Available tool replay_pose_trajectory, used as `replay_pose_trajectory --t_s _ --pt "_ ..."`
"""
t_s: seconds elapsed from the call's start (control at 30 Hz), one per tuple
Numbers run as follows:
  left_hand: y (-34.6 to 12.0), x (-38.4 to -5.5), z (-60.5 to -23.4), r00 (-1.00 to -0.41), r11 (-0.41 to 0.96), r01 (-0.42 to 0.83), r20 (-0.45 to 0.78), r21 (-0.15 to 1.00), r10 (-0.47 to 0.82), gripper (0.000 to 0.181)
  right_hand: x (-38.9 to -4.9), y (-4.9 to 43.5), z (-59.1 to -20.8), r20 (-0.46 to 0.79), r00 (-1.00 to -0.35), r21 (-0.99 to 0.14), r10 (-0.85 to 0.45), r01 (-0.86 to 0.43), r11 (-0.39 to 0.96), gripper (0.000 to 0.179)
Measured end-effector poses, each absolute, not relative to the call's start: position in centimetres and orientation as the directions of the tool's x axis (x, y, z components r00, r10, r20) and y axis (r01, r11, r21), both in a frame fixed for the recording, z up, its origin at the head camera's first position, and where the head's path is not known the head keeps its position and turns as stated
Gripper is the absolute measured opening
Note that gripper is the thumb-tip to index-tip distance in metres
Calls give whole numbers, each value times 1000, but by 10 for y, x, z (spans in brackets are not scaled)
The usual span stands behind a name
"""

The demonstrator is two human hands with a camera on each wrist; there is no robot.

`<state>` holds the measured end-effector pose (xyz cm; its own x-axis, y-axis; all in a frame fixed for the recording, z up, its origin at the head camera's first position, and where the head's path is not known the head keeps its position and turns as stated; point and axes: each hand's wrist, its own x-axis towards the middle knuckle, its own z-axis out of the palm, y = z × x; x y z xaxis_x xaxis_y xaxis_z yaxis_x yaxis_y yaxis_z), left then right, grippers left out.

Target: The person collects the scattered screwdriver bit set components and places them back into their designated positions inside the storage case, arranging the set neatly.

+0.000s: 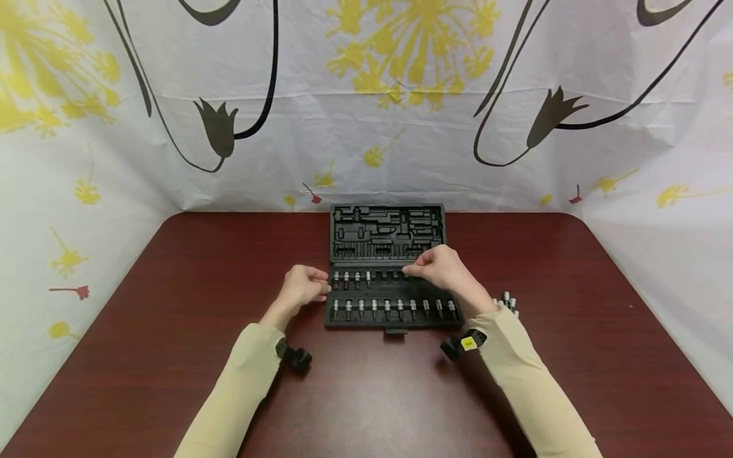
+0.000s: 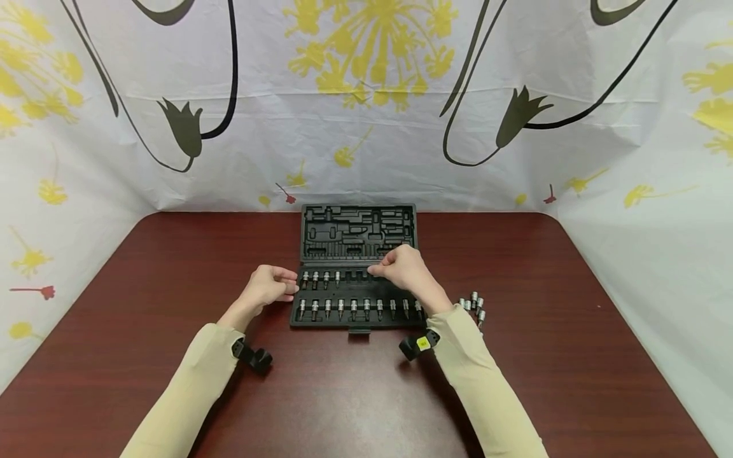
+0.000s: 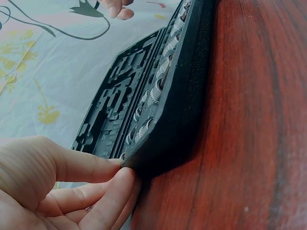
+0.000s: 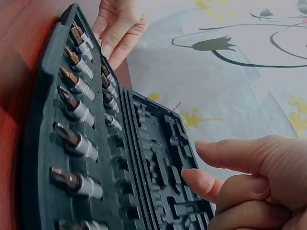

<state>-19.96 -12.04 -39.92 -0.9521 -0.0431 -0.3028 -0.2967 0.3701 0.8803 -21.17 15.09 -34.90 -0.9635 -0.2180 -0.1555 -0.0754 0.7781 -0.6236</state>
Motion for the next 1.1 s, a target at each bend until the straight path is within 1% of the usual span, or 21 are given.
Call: replay_pose_trajectory --t_s 0.33,0.63,1.1 --pt "-120 -200 -399 -952 372 -298 -302 879 -48 27 -206 177 -348 -145 -968 -622 -207 -73 779 32" --pt "-120 -200 -398 -950 363 -305 -310 881 -45 28 -202 199 -349 -196 -971 -628 -138 17 778 34" --pt "-119 -200 -400 -949 371 -308 -312 876 -50 28 -194 228 -350 -166 -977 -611 -133 -4 792 34"
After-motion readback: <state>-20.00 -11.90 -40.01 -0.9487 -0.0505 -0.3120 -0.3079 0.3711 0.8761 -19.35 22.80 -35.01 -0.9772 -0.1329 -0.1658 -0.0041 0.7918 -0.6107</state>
